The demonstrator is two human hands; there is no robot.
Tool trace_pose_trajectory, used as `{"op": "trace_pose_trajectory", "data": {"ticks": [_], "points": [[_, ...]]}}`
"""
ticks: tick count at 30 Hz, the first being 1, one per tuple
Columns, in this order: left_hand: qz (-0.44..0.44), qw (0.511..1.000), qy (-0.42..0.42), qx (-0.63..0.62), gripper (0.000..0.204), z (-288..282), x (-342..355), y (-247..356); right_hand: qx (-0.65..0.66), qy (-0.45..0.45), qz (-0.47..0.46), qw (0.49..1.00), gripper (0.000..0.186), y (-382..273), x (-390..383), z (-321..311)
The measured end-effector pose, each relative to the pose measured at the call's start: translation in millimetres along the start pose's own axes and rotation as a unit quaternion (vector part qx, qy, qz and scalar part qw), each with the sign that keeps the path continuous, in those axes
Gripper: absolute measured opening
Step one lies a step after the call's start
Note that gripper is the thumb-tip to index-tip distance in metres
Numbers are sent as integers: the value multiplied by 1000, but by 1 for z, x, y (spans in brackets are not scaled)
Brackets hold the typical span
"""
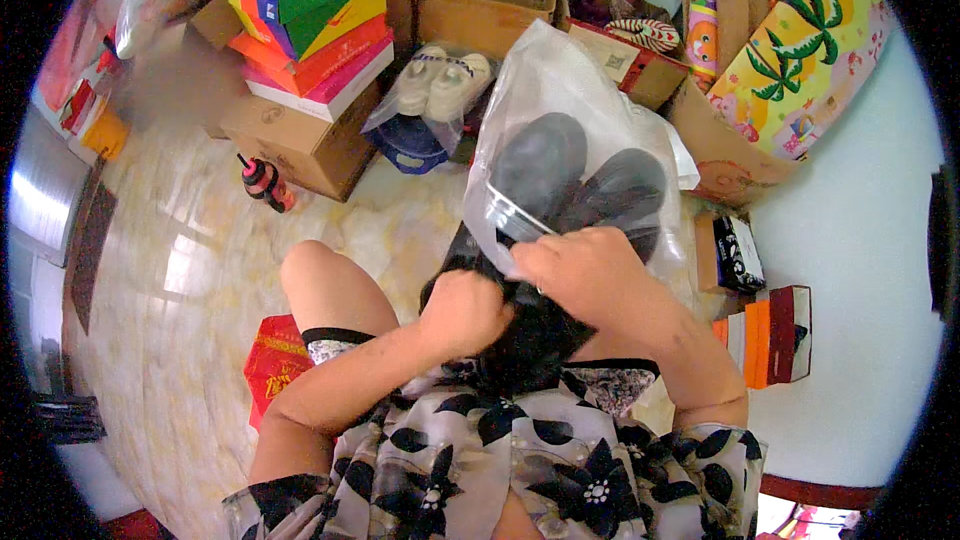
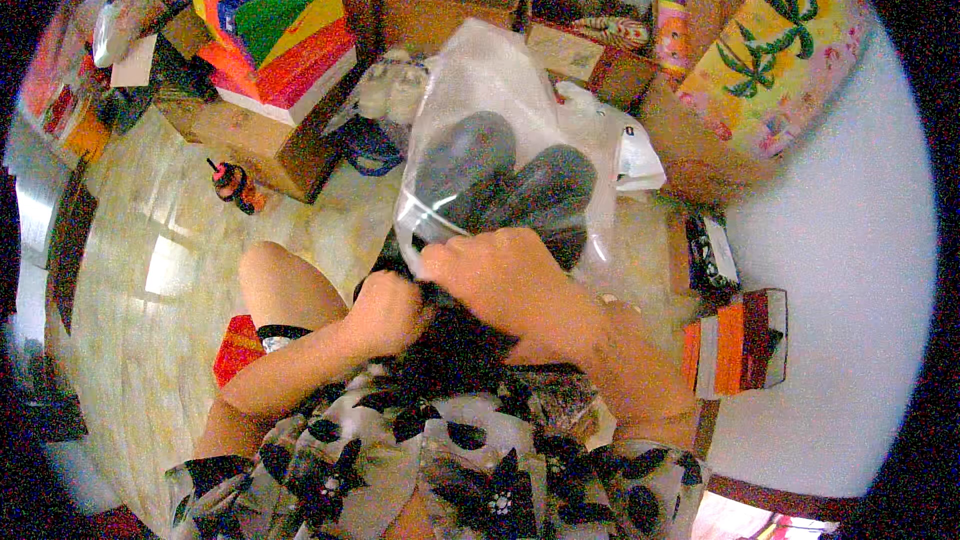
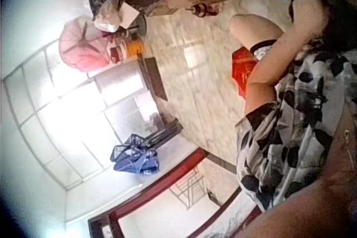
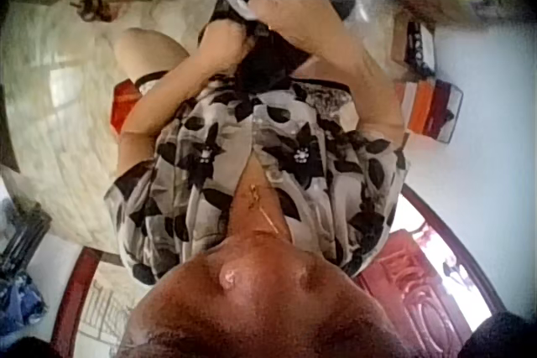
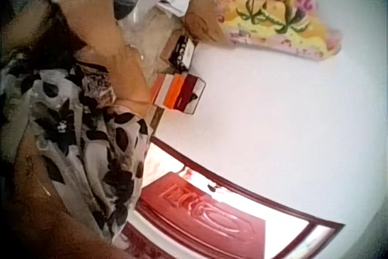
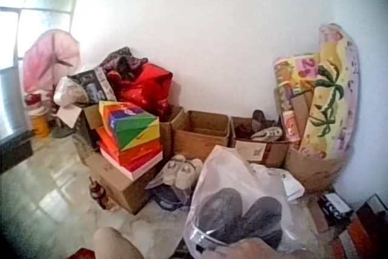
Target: The person sits on the floor and cleans a black shoe using a red cloth. They wipe the shoe's surface, untie and re-tie the laces, and then place the shoe into a clear plastic bag.
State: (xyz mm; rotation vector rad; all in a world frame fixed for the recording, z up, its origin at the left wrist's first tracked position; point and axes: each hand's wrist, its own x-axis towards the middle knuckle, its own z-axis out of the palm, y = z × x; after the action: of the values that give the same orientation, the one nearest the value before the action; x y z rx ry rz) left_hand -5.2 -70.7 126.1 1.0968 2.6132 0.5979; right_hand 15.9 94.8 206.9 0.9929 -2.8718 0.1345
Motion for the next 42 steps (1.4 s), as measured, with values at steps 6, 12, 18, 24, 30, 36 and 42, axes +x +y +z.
{"op": "trace_pose_trajectory", "data": {"ticks": [6,12,18,24,30,36,42], "points": [[-84,994,52,-52,32,40,-6,-27,-7,-18,112,993,16,22,-16,35],[-21,999,11,47,27,36,-5,-16,7,90,47,995,14,6,-5,31],[-3,999,-46,21,19,56,9,-4,12,48,-32,998,8,-9,19,52],[-137,967,-36,-212,28,67,8,-50,71,-29,72,994,15,19,-19,94],[-180,861,-61,-473,31,48,13,-34,67,114,103,986,18,44,-6,93],[-14,958,-154,-240,30,37,26,-2,125,-35,56,990,16,18,14,84],[65,972,-177,-142,23,85,40,-7,131,-118,-6,984,13,8,15,95]]}}
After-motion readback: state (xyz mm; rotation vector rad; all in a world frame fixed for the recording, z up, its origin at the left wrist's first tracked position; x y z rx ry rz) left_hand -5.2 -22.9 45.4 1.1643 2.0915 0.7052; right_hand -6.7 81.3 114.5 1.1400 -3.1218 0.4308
